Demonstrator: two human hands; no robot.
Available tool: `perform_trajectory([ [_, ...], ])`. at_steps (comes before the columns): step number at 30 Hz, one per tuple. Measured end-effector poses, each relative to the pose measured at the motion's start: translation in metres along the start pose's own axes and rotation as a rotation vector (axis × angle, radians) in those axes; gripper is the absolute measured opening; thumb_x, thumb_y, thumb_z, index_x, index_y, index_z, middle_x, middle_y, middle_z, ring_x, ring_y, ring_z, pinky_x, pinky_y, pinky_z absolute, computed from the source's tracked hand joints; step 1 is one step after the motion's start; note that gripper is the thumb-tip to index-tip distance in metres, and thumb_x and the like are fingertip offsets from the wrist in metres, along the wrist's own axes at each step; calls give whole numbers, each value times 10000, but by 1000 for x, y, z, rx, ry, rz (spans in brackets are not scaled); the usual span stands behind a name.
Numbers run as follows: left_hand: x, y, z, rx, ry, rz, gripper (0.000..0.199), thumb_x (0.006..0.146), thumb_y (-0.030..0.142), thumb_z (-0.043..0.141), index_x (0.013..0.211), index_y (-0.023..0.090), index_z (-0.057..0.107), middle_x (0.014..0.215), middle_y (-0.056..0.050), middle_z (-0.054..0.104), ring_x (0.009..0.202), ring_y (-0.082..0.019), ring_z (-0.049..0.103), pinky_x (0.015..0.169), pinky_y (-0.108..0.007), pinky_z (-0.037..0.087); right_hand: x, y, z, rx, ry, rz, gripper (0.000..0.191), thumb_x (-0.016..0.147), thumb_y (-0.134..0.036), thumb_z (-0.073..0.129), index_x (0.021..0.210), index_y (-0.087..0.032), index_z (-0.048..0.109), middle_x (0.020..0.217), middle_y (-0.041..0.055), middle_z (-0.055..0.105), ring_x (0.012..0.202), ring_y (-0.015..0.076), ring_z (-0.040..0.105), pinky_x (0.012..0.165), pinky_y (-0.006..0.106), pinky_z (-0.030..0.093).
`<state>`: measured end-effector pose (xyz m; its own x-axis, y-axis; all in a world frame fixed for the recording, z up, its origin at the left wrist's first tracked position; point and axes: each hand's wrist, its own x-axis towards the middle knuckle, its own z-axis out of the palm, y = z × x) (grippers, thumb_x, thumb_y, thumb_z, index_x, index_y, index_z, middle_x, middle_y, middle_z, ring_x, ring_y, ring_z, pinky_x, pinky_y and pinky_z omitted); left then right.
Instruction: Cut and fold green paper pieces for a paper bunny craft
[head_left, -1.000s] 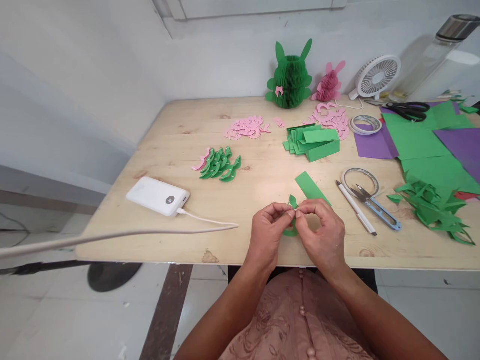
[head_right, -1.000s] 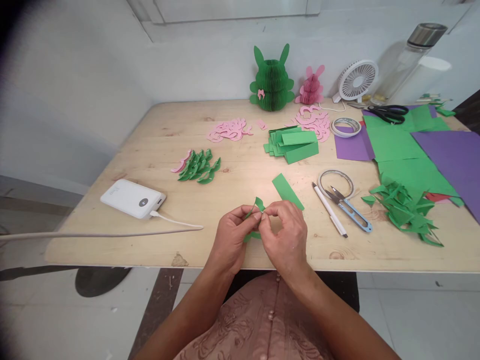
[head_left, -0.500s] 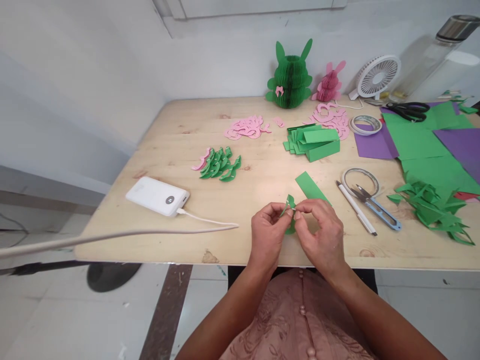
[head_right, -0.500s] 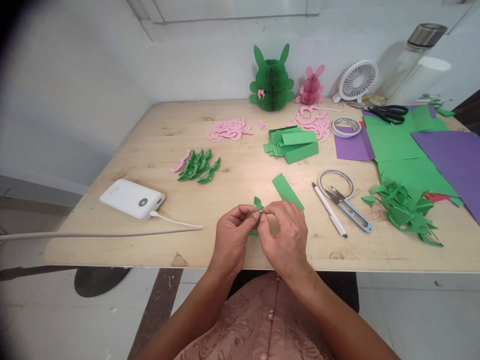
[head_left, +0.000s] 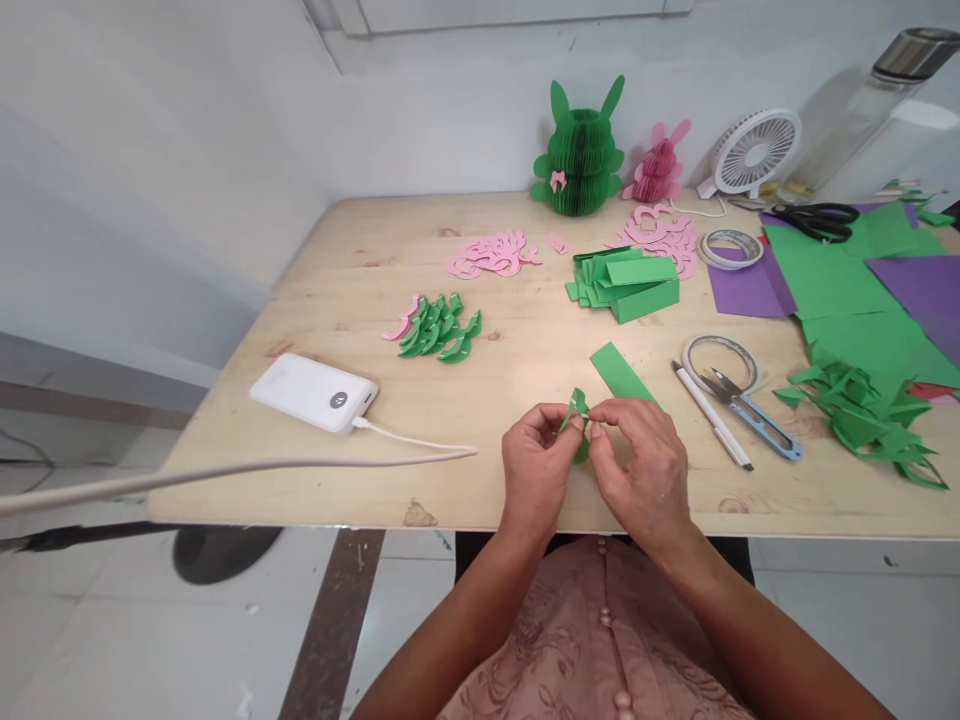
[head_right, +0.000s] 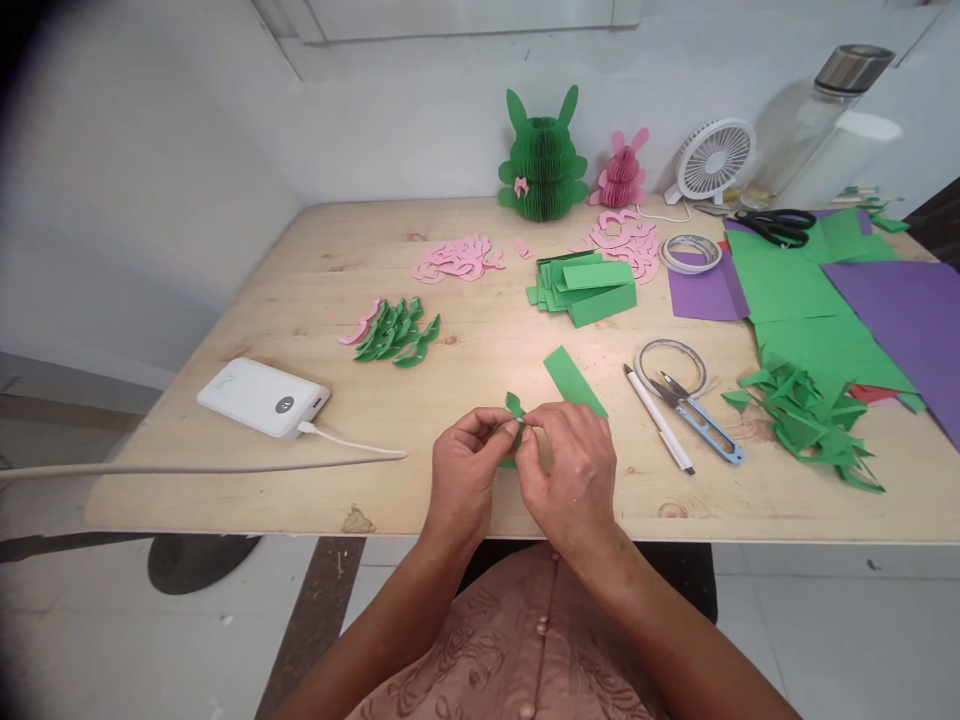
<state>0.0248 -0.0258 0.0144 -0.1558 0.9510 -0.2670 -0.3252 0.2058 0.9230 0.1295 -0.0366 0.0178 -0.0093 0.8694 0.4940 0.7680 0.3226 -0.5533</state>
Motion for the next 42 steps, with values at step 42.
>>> perform_trajectory([
  [42,-1,-11,-3,64,-35,52,108,677,243,686,721,150,653,699,-1,628,648,-111,541,639,-220,440,-5,-1,-3,-178,62,-112,91,841,-137,529,853,-179,609,848,56,703,840,210,621,759,355,409],
])
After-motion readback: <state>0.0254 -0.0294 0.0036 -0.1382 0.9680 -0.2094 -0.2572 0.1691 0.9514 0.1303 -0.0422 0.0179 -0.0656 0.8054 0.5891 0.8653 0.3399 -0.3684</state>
